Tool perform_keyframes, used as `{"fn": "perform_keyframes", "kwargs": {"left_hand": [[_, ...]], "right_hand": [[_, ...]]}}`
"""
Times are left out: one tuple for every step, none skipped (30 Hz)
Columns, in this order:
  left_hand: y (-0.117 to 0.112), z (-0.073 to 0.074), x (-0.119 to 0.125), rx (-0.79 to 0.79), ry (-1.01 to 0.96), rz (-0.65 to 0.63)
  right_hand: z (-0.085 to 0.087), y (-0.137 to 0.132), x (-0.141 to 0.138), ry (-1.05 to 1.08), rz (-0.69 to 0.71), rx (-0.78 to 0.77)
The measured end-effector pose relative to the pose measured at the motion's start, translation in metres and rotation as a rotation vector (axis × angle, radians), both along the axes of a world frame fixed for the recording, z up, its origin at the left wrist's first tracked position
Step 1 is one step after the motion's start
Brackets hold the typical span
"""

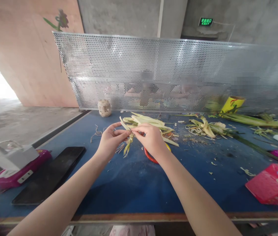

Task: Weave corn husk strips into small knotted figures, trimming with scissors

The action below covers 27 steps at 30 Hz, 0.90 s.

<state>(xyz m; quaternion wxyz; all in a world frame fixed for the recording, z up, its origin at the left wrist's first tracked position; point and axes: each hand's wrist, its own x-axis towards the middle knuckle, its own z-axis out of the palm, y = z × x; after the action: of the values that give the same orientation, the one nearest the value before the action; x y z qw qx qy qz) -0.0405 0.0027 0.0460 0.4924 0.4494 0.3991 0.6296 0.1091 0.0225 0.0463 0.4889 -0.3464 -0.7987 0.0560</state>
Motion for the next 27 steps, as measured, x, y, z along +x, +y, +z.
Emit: {"fn": "perform_keyframes", "kwargs": {"left_hand": [[0.0,0.0,0.0,0.0,0.017,0.002],[0.0,0.0,0.0,0.0,0.027,0.002],[0.0,0.0,0.0,0.002,0.031,-0.002],[0.001,-0.001,0.0,0.006,0.034,-0.006],[0.001,-0.001,0.0,0.011,0.04,-0.009],[0.001,-0.002,0.0,0.016,0.048,-0.011],[0.002,-0.002,0.0,0.018,0.055,-0.012],[0.002,-0.003,0.0,0.017,0.06,-0.013],[0.002,-0.003,-0.001,0.013,0.061,-0.014],[0.002,-0.003,-0.001,0.006,0.062,-0.017],[0.002,-0.003,-0.001,-0.002,0.065,-0.022],[0.003,-0.003,-0.001,-0.007,0.068,-0.027],[0.003,-0.004,0.0,-0.011,0.071,-0.032],[0.003,-0.004,0.0,-0.012,0.075,-0.039],[0.003,-0.004,0.0,-0.013,0.076,-0.045],[0.003,-0.004,0.0,-0.013,0.073,-0.049],[0.003,-0.004,0.0,-0.012,0.067,-0.051],[0.003,-0.004,0.0,-0.012,0.059,-0.052],[0.003,-0.004,0.001,-0.012,0.052,-0.051],[0.003,-0.004,0.001,-0.012,0.045,-0.048],[0.003,-0.004,0.001,-0.014,0.041,-0.045],[0.003,-0.004,0.001,-0.016,0.04,-0.042],[0.003,-0.004,0.001,-0.017,0.04,-0.041],[0.003,-0.004,0.001,-0.014,0.041,-0.04],[0.003,-0.004,0.001,-0.007,0.044,-0.037],[0.003,-0.004,0.001,0.004,0.05,-0.036],[0.003,-0.004,0.0,0.017,0.058,-0.035]], "right_hand": [[0.0,0.0,0.0,-0.009,-0.005,-0.004],[0.0,0.001,0.001,-0.031,-0.001,-0.001],[0.0,0.002,0.001,-0.064,0.011,0.008],[0.0,0.002,0.002,-0.1,0.025,0.021],[0.001,0.003,0.003,-0.137,0.039,0.035],[0.001,0.004,0.005,-0.172,0.048,0.051],[0.001,0.004,0.006,-0.205,0.052,0.07],[0.002,0.004,0.007,-0.239,0.052,0.091],[0.002,0.004,0.009,-0.278,0.051,0.116],[0.002,0.003,0.01,-0.32,0.048,0.144],[0.003,0.003,0.01,-0.365,0.043,0.173],[0.003,0.002,0.011,-0.413,0.033,0.203],[0.003,0.001,0.012,-0.46,0.02,0.232],[0.003,0.0,0.012,-0.502,0.002,0.259],[0.004,0.0,0.012,-0.537,-0.02,0.286],[0.005,-0.001,0.012,-0.566,-0.042,0.311],[0.005,-0.002,0.012,-0.591,-0.064,0.335],[0.006,-0.003,0.012,-0.61,-0.088,0.356],[0.007,-0.004,0.012,-0.627,-0.112,0.376],[0.008,-0.005,0.011,-0.641,-0.135,0.395],[0.008,-0.005,0.011,-0.652,-0.156,0.408],[0.008,-0.006,0.011,-0.656,-0.171,0.416],[0.008,-0.006,0.011,-0.657,-0.176,0.418],[0.008,-0.006,0.011,-0.657,-0.17,0.415],[0.008,-0.005,0.011,-0.656,-0.155,0.408],[0.008,-0.005,0.011,-0.657,-0.135,0.397],[0.008,-0.004,0.011,-0.659,-0.115,0.382]]}}
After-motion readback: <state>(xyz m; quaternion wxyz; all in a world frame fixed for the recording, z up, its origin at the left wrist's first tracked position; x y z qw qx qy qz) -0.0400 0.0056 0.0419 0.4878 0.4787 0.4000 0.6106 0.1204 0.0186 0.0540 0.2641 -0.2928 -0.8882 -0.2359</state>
